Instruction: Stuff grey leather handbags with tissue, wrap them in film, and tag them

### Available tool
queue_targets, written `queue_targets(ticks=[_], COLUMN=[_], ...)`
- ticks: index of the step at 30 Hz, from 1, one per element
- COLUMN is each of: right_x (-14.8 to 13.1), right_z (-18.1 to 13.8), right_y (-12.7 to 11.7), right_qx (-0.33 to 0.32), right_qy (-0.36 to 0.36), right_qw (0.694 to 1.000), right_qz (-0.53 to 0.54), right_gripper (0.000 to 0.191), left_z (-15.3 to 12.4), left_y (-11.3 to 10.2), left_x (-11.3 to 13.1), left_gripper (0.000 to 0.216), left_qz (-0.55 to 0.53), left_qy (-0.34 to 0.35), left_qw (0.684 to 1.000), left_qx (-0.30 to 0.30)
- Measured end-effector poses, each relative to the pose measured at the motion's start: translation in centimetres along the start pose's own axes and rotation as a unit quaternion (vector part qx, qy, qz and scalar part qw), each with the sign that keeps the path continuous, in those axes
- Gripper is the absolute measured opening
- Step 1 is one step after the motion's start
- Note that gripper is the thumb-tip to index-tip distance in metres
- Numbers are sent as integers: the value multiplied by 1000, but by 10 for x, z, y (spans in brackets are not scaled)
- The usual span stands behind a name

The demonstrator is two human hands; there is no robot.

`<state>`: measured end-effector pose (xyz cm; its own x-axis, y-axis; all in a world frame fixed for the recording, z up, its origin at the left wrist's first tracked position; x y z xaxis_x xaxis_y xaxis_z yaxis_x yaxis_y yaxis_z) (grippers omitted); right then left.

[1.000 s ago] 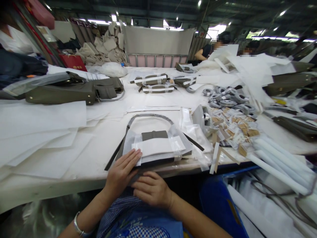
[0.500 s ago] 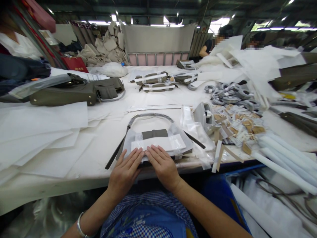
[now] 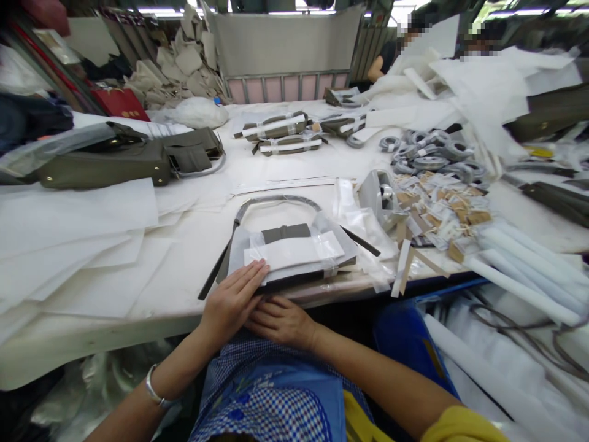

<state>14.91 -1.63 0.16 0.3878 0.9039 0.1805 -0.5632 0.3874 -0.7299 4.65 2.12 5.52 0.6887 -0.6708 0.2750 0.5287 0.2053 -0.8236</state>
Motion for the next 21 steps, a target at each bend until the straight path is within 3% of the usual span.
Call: queue_targets(ticks=[4, 7, 13, 21], right_x=[7, 13, 18, 23], right_z=[6, 8, 0, 8], right_y=[11, 3, -11, -8], right_qx=[40, 53, 37, 98], right_qy=[19, 24, 6, 57], right_qw=[999, 998, 999, 993], right_qz=[-8, -8, -29, -21], right_gripper=[20, 15, 25, 14], left_z=[0, 0, 0, 3], left_y=[-1, 0, -1, -4], left_x=[0, 0, -2, 0], left_gripper=[59, 58, 58, 60], left_qz=[1, 2, -13, -9], left_qy=[7, 6, -6, -10], left_qw=[1000, 1000, 1000, 1000], left_qx=[-1, -8, -6, -24])
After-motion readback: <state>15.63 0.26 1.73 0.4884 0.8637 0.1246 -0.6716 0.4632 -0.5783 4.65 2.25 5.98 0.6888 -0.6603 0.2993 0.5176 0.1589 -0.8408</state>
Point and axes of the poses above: each hand's wrist, its own z-axis towards the middle knuckle, its own y-axis out of the palm, x = y × z, the point moved 7 cm from there along z, towards the middle knuckle, and after that the axes turned 12 degrees about -z, right-handed, at the moved point
